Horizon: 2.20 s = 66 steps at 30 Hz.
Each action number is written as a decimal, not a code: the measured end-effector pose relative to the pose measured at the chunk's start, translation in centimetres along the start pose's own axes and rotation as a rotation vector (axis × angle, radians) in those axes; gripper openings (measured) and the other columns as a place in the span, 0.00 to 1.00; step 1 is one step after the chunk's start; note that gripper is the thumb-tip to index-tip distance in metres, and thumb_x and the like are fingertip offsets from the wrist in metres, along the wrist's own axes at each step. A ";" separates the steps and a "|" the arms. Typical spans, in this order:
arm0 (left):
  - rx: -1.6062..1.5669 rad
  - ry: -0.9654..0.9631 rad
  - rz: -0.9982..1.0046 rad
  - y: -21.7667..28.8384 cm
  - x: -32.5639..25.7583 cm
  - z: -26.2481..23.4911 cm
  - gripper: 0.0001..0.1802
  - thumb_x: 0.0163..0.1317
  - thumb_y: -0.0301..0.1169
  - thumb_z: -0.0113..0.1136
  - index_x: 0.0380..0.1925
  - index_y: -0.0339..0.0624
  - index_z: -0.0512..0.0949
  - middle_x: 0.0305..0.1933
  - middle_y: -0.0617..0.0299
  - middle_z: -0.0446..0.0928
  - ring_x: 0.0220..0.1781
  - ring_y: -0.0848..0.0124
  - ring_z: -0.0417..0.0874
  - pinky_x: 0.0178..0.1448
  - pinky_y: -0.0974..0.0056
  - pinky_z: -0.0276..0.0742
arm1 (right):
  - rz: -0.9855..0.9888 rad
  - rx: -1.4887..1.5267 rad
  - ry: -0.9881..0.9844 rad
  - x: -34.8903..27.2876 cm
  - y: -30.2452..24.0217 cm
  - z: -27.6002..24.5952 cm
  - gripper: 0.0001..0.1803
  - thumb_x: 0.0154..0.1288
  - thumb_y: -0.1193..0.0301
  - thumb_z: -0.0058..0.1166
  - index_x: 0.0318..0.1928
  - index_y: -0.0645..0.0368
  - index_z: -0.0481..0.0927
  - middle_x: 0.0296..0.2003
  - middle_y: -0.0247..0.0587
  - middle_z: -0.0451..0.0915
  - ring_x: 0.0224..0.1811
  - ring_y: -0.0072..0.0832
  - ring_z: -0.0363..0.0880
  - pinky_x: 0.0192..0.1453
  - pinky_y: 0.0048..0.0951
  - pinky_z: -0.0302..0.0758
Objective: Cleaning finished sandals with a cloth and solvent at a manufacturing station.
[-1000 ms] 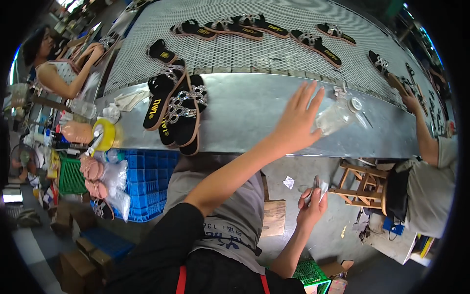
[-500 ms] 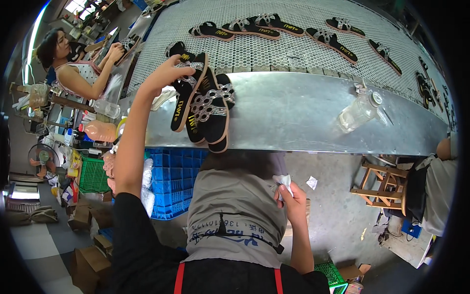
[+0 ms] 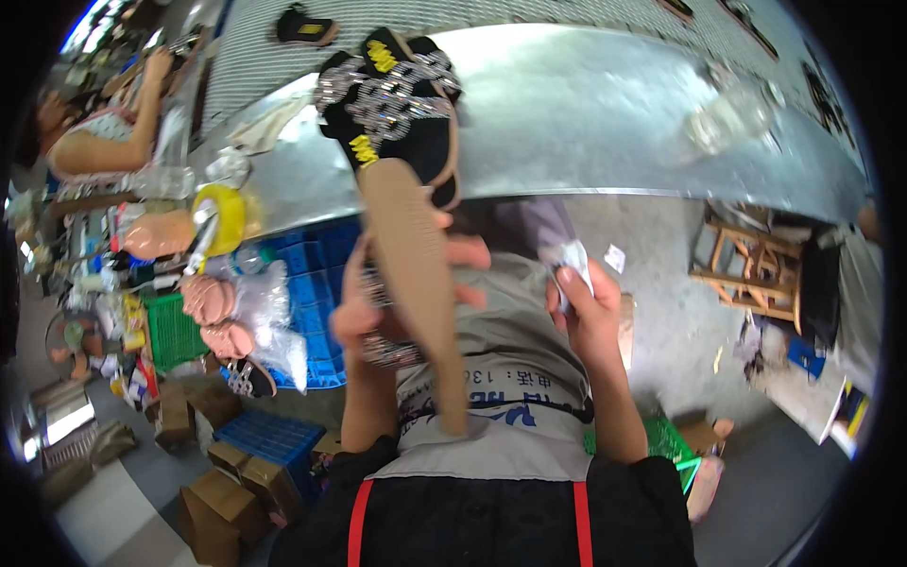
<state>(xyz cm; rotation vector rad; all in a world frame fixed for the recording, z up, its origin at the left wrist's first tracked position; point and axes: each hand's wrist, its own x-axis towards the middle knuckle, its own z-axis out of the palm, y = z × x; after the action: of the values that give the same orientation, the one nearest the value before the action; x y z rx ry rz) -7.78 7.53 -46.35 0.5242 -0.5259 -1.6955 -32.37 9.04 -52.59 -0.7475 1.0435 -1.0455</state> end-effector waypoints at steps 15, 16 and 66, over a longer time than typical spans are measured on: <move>0.045 0.151 -0.364 -9.3 0.8 -6.0 0.46 0.59 0.45 0.64 0.73 0.33 0.61 0.70 0.42 0.70 0.55 0.57 0.83 0.45 0.53 0.92 | -0.052 -0.151 0.241 -1.0 0.5 3.0 0.16 0.80 0.65 0.52 0.58 0.63 0.81 0.26 0.33 0.76 0.21 0.16 0.65 0.24 0.18 0.59; 0.063 0.134 -0.357 -9.4 0.8 -6.1 0.46 0.59 0.45 0.64 0.73 0.33 0.61 0.70 0.42 0.70 0.56 0.56 0.83 0.48 0.51 0.91 | -0.036 -0.154 0.167 -1.2 0.6 2.5 0.11 0.80 0.72 0.52 0.55 0.60 0.81 0.30 0.31 0.78 0.25 0.16 0.70 0.28 0.21 0.66; 0.534 0.088 -0.167 -6.6 0.7 -2.8 0.61 0.42 0.32 0.88 0.75 0.35 0.59 0.66 0.55 0.70 0.66 0.66 0.74 0.71 0.62 0.72 | -0.566 -1.163 -0.051 -4.2 -1.9 3.2 0.21 0.49 0.81 0.59 0.47 0.55 0.84 0.36 0.37 0.79 0.23 0.34 0.79 0.26 0.36 0.75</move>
<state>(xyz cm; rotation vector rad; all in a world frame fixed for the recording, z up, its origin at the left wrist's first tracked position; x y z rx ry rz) -11.38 7.88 -52.61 1.0449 -0.8979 -1.6747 -30.52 12.42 -48.44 -2.0861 1.4129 -0.7903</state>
